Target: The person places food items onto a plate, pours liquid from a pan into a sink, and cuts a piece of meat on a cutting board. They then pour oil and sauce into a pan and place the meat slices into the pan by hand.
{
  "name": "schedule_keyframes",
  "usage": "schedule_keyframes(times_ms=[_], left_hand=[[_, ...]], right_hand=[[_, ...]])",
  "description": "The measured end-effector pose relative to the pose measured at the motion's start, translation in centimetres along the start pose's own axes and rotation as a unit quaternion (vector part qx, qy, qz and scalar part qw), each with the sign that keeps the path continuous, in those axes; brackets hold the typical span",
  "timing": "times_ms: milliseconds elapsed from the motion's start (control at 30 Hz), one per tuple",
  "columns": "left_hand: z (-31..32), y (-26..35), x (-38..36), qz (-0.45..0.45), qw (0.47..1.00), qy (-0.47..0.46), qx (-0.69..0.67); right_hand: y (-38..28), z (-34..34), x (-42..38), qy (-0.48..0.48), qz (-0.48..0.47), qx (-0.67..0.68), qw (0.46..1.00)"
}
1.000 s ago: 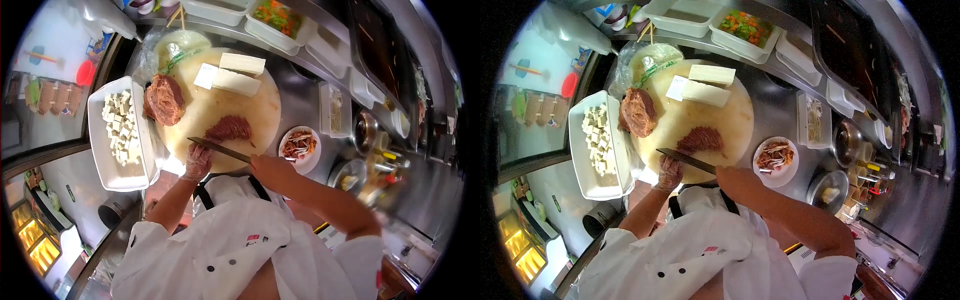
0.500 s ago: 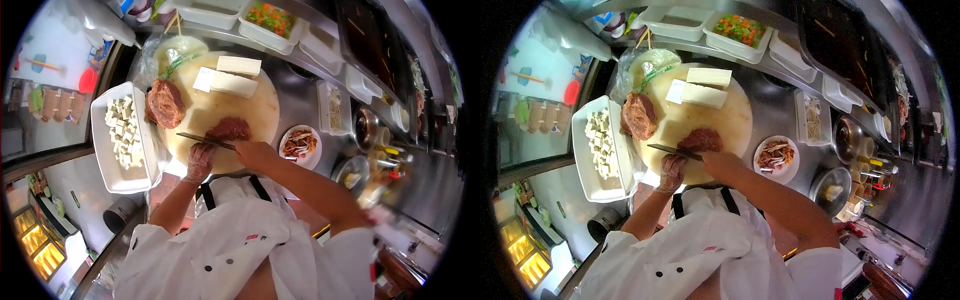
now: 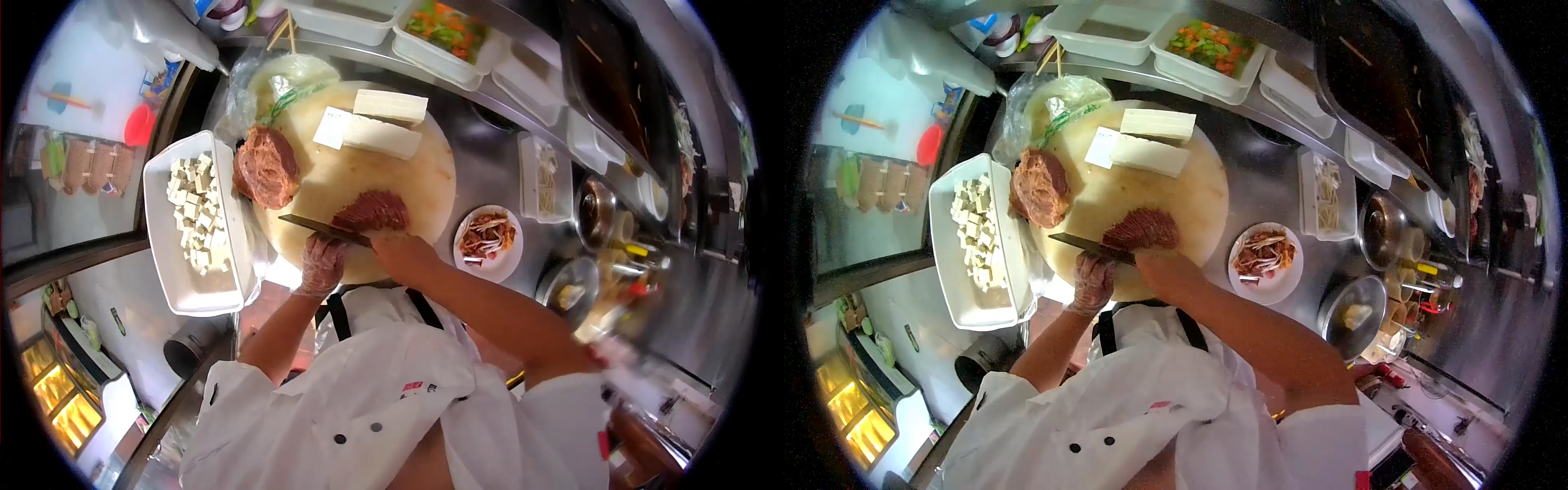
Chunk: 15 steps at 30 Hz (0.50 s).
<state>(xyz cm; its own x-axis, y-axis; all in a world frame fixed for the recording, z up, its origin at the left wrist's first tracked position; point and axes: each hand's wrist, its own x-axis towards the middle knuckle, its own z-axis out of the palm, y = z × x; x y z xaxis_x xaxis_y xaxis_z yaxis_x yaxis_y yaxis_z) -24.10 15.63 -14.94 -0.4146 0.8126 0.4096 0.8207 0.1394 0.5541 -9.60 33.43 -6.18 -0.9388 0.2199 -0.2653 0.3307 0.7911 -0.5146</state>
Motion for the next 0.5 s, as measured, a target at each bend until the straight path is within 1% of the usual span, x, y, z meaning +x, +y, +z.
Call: schedule_keyframes(times_ms=[100, 167, 200, 267, 300, 367, 433, 500], left_hand=[[-0.4, 0.3, 0.3, 0.007, 1.0, -0.001, 0.006], [-0.7, 0.5, 0.6, 0.039, 0.999, -0.006, -0.012], [-0.7, 0.4, 0.6, 0.04, 0.999, -0.004, -0.012], [-0.5, 0.6, -0.3, -0.003, 1.0, 0.009, -0.002], [-0.1, 0.5, -0.7, -0.004, 0.999, 0.031, 0.008], [-0.1, 0.4, -1.3, -0.014, 1.0, 0.014, 0.017], [-0.1, 0.0, -1.2, -0.019, 0.999, -0.001, 0.029], [0.0, -0.3, -1.2, -0.012, 1.0, -0.006, 0.0]], right_hand=[[0.0, -0.4, 1.0, 0.02, -0.018, 0.009, 1.0], [0.1, -1.5, 1.1, -0.042, 0.006, 0.011, 0.999], [-0.1, -2.2, 0.7, -0.041, 0.005, 0.01, 0.999], [-0.8, -3.7, -1.1, -0.057, 0.043, 0.008, 0.997], [-1.4, -4.6, -2.1, -0.061, 0.044, 0.007, 0.997], [-2.4, -6.4, -3.7, -0.139, 0.075, -0.039, 0.987], [-2.8, -6.7, -4.5, -0.133, 0.077, -0.042, 0.987], [-2.6, -6.2, -4.6, -0.129, 0.081, -0.041, 0.988]])
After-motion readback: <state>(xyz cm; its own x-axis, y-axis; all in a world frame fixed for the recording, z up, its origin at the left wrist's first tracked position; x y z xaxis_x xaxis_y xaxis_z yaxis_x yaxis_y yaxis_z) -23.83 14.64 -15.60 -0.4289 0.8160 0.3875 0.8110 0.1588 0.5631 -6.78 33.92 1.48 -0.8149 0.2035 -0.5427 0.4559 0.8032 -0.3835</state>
